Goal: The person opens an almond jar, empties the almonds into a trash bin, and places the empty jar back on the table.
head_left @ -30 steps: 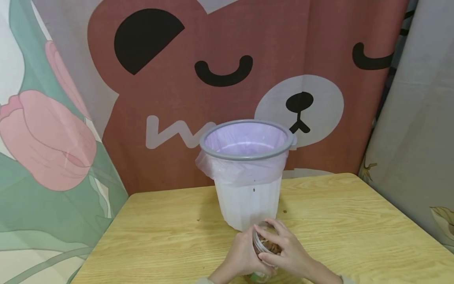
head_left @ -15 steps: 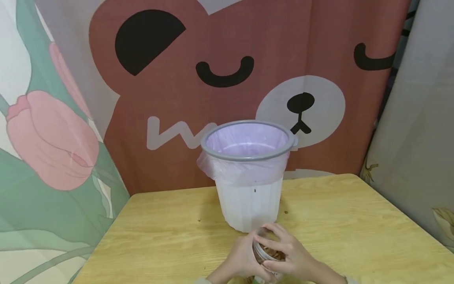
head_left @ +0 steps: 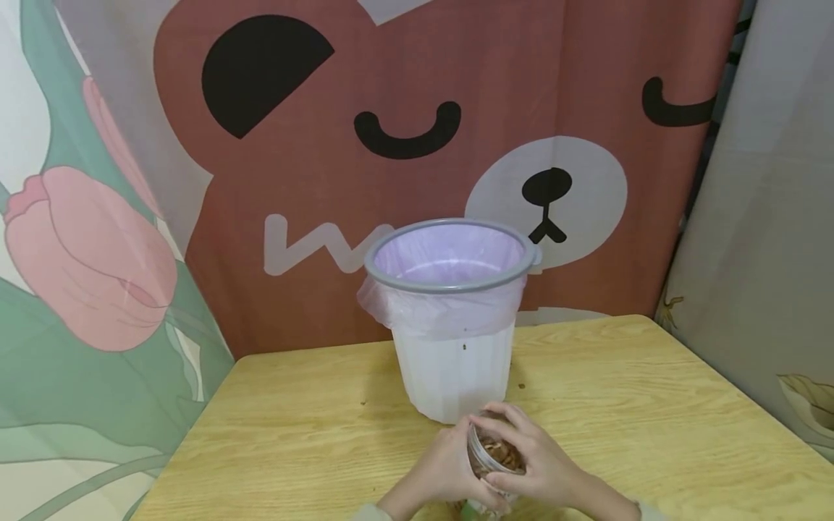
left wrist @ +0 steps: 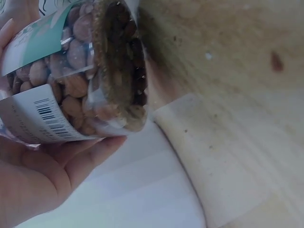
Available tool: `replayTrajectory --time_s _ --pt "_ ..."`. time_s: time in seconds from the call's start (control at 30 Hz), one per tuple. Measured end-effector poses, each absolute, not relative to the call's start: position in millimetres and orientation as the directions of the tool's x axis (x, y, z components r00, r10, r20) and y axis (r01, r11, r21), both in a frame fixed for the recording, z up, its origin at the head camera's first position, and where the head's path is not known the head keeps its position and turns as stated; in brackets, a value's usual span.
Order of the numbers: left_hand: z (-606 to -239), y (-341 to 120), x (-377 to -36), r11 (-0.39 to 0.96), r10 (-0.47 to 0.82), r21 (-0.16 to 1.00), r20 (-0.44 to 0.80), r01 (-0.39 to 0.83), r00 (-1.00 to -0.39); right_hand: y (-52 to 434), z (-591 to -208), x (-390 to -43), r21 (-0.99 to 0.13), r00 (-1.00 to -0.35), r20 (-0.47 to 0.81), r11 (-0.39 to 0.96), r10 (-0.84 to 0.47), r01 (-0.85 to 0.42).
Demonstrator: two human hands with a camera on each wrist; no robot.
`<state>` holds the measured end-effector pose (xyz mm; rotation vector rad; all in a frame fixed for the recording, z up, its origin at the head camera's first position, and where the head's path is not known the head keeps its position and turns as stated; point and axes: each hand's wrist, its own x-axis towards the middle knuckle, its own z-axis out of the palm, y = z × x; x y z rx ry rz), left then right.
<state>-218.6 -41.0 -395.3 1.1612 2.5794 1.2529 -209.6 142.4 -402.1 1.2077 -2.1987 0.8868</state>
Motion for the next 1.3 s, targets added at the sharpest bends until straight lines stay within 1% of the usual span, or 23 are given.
replayTrajectory --time_s 0.13,0.3,0.43,0.6,0.7,0.8,0.97,1.17,1.3 --pt "-391 -41 -218 0.437 0.641 0.665 0.243 0.606 -0.728 145 -399 -209 -0.286 -0.528 0.627 0.462 -0.573 -0.84" --pt "-384 -43 -215 0.514 0.627 0.589 0.239 0.624 -0.742 147 -388 -208 -0.172 -0.51 0.601 0.523 -0.616 -0.835" --pt "-381 -43 -214 0.54 0.617 0.583 0.216 0.607 -0.757 147 -378 -205 -0.09 -0.505 0.632 0.592 -0.588 -0.801" --pt "-378 -41 -212 0.567 0.611 0.58 0.18 0.585 -0.771 144 -369 -202 -0.027 -0.503 0.685 0.671 -0.528 -0.741" --pt "-377 -40 -211 0.577 0.609 0.583 0.16 0.572 -0.777 143 -368 -201 -0.029 -0.523 0.689 0.701 -0.503 -0.712" --pt "-376 -38 -211 0.589 0.604 0.588 0.136 0.555 -0.785 142 -368 -200 -0.054 -0.555 0.677 0.719 -0.483 -0.692" --pt "-375 -36 -212 0.614 0.597 0.573 0.113 0.543 -0.795 143 -367 -199 -0.097 -0.589 0.65 0.717 -0.479 -0.69" --pt "-374 -36 -211 0.62 0.605 0.54 0.132 0.568 -0.785 144 -364 -198 -0.138 -0.604 0.615 0.684 -0.508 -0.716" --pt "-374 -36 -211 0.619 0.604 0.534 0.144 0.575 -0.784 145 -364 -198 -0.135 -0.587 0.616 0.663 -0.526 -0.736"
